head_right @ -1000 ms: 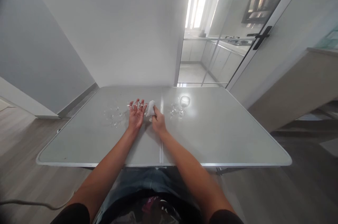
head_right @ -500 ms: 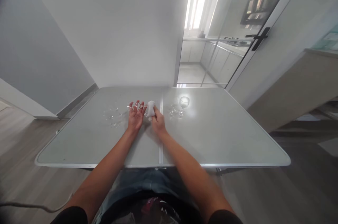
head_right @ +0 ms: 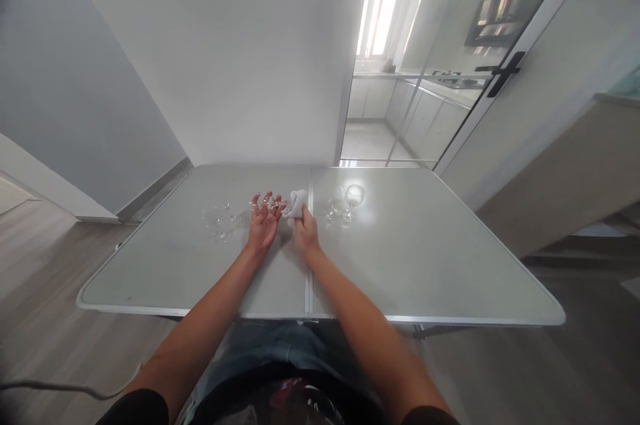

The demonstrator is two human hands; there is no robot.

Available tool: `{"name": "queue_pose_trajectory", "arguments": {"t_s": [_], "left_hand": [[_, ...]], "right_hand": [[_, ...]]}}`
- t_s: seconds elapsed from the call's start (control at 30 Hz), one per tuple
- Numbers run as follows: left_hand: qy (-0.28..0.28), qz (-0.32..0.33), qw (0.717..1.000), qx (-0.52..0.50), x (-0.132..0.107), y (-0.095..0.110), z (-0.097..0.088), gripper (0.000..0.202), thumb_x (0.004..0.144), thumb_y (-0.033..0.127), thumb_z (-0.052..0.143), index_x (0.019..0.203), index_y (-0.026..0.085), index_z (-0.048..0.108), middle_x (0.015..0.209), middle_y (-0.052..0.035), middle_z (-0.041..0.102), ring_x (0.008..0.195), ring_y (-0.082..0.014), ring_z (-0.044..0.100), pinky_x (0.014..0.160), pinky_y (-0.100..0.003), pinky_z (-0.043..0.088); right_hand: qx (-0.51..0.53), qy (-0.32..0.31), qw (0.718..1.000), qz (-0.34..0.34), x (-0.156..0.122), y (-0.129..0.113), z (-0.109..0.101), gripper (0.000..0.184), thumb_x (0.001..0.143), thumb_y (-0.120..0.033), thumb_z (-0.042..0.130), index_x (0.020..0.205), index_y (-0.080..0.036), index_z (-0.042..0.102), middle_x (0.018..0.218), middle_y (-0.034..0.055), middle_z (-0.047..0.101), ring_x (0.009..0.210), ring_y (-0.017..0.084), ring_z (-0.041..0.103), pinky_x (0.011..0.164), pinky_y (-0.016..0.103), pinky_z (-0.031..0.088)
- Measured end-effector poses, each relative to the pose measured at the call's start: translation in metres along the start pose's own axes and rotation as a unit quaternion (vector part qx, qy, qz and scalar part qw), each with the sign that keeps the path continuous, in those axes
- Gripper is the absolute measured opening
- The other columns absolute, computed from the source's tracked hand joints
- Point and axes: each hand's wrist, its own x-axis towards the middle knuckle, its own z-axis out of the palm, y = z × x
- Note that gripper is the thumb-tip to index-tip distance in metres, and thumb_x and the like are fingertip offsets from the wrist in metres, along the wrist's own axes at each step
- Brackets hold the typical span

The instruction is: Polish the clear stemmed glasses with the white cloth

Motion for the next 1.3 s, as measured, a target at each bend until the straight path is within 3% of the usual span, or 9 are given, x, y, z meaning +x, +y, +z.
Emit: {"name": "queue_pose_trajectory", "arguments": {"t_s": [0.1,0.23,0.5,0.67,0.73,0.87,1.07,1.17,1.3], "left_hand": [[-0.005,-0.005,1.000,0.000,0.000,-0.003,-0.001,0.054,0.077,0.033,0.085,0.121,0.036,0.054,0.141,-0.0043,0.053,0.129,-0.0238,0.058,0.115,-0.052,0.041],[0.024,0.021,1.000,0.000,0.003,-0.003,-0.007,0.052,0.078,0.032,0.084,0.121,0.036,0.055,0.143,-0.0031,0.052,0.130,-0.0225,0.057,0.116,-0.051,0.040],[-0.008,-0.007,1.000,0.014,-0.001,-0.002,-0.002,0.057,0.074,0.033,0.087,0.121,0.035,0.055,0.141,-0.0045,0.054,0.125,-0.0243,0.060,0.114,-0.052,0.043],[0.012,0.022,1.000,0.000,0.002,0.001,-0.004,0.050,0.079,0.033,0.084,0.120,0.037,0.056,0.143,-0.0029,0.052,0.128,-0.0223,0.058,0.116,-0.051,0.041],[0.022,0.029,0.999,-0.001,0.004,0.002,-0.006,0.050,0.079,0.033,0.083,0.120,0.037,0.055,0.143,-0.0025,0.052,0.128,-0.0216,0.058,0.116,-0.050,0.040],[0.024,0.021,0.999,0.009,0.004,0.003,-0.004,0.052,0.079,0.038,0.083,0.122,0.037,0.054,0.141,-0.0034,0.054,0.123,-0.0215,0.061,0.113,-0.049,0.042],[-0.004,-0.020,0.998,0.051,-0.001,0.001,0.003,0.057,0.078,0.038,0.084,0.124,0.034,0.052,0.132,-0.0064,0.061,0.110,-0.0211,0.067,0.102,-0.043,0.051],[0.009,-0.008,0.998,0.068,-0.001,0.000,0.004,0.056,0.077,0.036,0.085,0.122,0.031,0.052,0.127,-0.0075,0.063,0.111,-0.0219,0.067,0.101,-0.042,0.052],[0.021,-0.013,0.995,0.095,-0.001,0.000,0.005,0.062,0.074,0.036,0.087,0.123,0.028,0.051,0.130,-0.0120,0.063,0.116,-0.0261,0.068,0.102,-0.041,0.049]], "right_hand": [[-0.014,0.014,0.999,0.034,0.002,0.009,0.000,0.032,0.090,-0.036,0.051,0.109,-0.018,0.068,0.094,0.0045,0.072,0.084,0.019,0.061,0.078,0.029,0.049],[-0.056,-0.029,0.997,0.033,-0.002,0.014,-0.001,0.027,0.089,-0.036,0.051,0.098,-0.019,0.070,0.085,0.0016,0.070,0.076,0.018,0.059,0.072,0.028,0.047],[0.025,0.012,0.999,0.045,0.004,0.015,-0.001,0.029,0.088,-0.038,0.055,0.104,-0.018,0.070,0.099,0.0059,0.073,0.087,0.019,0.062,0.080,0.030,0.049],[-0.054,-0.038,0.995,0.071,0.006,0.024,-0.004,0.024,0.083,-0.033,0.054,0.086,-0.017,0.072,0.082,0.0034,0.072,0.076,0.018,0.061,0.072,0.029,0.048],[-0.068,-0.031,0.996,0.055,0.006,0.022,-0.007,0.026,0.081,-0.029,0.053,0.094,-0.018,0.073,0.088,0.0032,0.073,0.081,0.019,0.063,0.075,0.030,0.050],[-0.060,0.079,0.995,0.028,0.010,0.011,-0.016,0.053,0.077,-0.020,0.047,0.128,-0.023,0.064,0.118,0.0040,0.071,0.104,0.019,0.063,0.092,0.031,0.048],[-0.030,0.009,0.999,0.038,0.013,-0.005,-0.019,0.040,0.083,-0.023,0.040,0.111,-0.020,0.068,0.093,0.0027,0.069,0.083,0.019,0.060,0.074,0.028,0.047],[-0.128,-0.014,0.990,-0.053,0.012,-0.011,-0.021,0.040,0.089,-0.022,0.038,0.118,-0.021,0.066,0.106,0.0060,0.070,0.095,0.022,0.059,0.084,0.033,0.046],[-0.345,-0.127,0.908,-0.202,0.010,-0.017,-0.024,0.039,0.094,-0.018,0.043,0.125,-0.021,0.065,0.129,0.0104,0.065,0.123,0.025,0.052,0.106,0.040,0.033]]}}
